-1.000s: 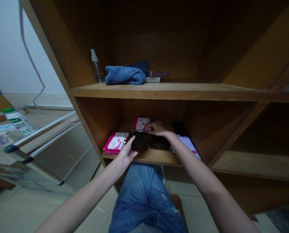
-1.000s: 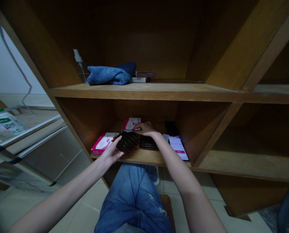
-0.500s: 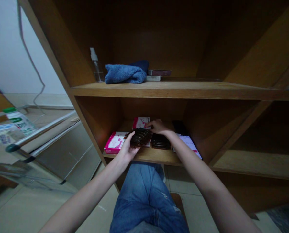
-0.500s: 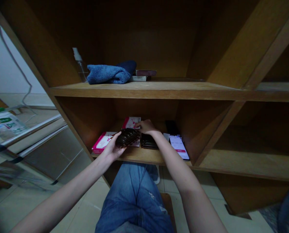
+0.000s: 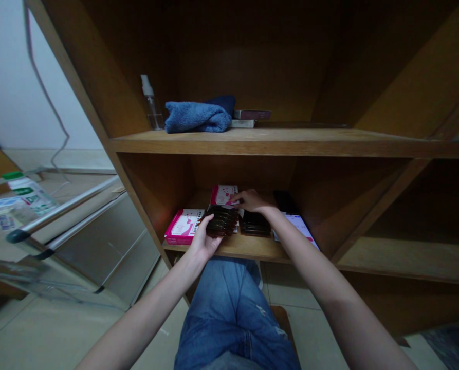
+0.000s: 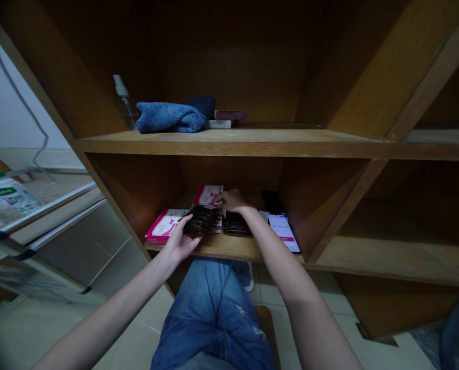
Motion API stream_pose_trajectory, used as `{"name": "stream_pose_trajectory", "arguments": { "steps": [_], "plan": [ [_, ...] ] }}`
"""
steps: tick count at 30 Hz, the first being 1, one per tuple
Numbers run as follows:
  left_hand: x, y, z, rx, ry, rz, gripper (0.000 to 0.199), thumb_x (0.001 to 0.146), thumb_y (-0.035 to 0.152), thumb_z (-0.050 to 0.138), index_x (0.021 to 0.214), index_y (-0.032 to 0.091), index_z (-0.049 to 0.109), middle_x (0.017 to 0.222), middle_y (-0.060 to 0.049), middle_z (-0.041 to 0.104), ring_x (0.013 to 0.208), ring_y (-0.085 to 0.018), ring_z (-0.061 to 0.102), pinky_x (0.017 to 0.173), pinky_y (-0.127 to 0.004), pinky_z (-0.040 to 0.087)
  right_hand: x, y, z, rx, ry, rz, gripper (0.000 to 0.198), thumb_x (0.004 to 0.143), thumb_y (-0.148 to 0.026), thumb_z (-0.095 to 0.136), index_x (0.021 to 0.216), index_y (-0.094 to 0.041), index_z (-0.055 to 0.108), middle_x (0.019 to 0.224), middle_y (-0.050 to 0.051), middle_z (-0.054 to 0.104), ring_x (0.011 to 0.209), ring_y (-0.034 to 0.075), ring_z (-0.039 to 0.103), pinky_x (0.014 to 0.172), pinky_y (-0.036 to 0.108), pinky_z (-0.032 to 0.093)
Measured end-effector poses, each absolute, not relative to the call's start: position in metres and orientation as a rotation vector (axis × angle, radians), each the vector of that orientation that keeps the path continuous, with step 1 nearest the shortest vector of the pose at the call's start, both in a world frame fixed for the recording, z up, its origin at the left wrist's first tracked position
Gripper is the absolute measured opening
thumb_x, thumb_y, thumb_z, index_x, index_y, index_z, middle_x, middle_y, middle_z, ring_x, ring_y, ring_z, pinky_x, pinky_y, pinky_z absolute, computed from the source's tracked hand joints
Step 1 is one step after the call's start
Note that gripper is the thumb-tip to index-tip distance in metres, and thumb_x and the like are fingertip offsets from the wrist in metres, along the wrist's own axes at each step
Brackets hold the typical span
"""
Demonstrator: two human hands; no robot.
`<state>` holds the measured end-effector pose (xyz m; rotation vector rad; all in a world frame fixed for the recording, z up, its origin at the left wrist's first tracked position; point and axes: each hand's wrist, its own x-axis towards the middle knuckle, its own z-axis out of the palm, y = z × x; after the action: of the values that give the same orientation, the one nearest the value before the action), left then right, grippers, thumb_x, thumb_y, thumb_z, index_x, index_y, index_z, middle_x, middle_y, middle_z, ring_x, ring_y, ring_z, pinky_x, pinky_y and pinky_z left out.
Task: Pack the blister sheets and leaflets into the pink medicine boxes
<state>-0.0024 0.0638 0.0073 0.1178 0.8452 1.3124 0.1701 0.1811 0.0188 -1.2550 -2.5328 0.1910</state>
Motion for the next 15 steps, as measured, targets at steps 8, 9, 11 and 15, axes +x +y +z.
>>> {"name": "stream_pose_trajectory", "arguments": {
  "steps": [8,9,11,15],
  "plan": [
    [0.003,0.068,0.000,0.135,0.856,1.307,0.018,0.078,0.015,0.060,0.095,0.013,0.061,0.076,-0.005,0.070,0.063,-0.014,0.066,0.059,-0.024,0.056,0.170,0.178,0.018,-1.200,-2.525,0.183,0.022,0.081,-0.025,0.059,0.101,-0.025,0.069,0.107,0.001,0.069,0.101,0.017,0.062,0.091,0.025,0.039],
    [0.004,0.070,0.002,0.131,0.855,1.309,0.019,0.078,0.016,0.060,0.097,0.013,0.061,0.076,-0.005,0.070,0.063,-0.014,0.066,0.059,-0.023,0.056,0.170,0.178,0.018,-1.197,-2.526,0.185,0.022,0.081,-0.025,0.058,0.101,-0.025,0.069,0.107,0.000,0.069,0.102,0.017,0.062,0.091,0.025,0.039],
    [0.007,0.073,0.004,0.128,0.855,1.313,0.022,0.079,0.016,0.060,0.100,0.012,0.060,0.076,-0.005,0.069,0.064,-0.013,0.066,0.061,-0.022,0.056,0.171,0.179,0.017,-1.200,-2.524,0.185,0.022,0.082,-0.025,0.057,0.101,-0.026,0.069,0.107,0.000,0.069,0.103,0.016,0.062,0.090,0.025,0.040],
    [0.012,0.081,0.006,0.133,0.891,1.325,0.028,0.078,0.019,0.062,0.105,0.013,0.059,0.082,-0.005,0.069,0.066,-0.012,0.066,0.066,-0.022,0.055,0.171,0.182,0.013,-1.228,-2.505,0.177,0.023,0.082,-0.024,0.056,0.101,-0.026,0.068,0.108,0.000,0.068,0.102,0.017,0.062,0.088,0.025,0.042]
  ]
}}
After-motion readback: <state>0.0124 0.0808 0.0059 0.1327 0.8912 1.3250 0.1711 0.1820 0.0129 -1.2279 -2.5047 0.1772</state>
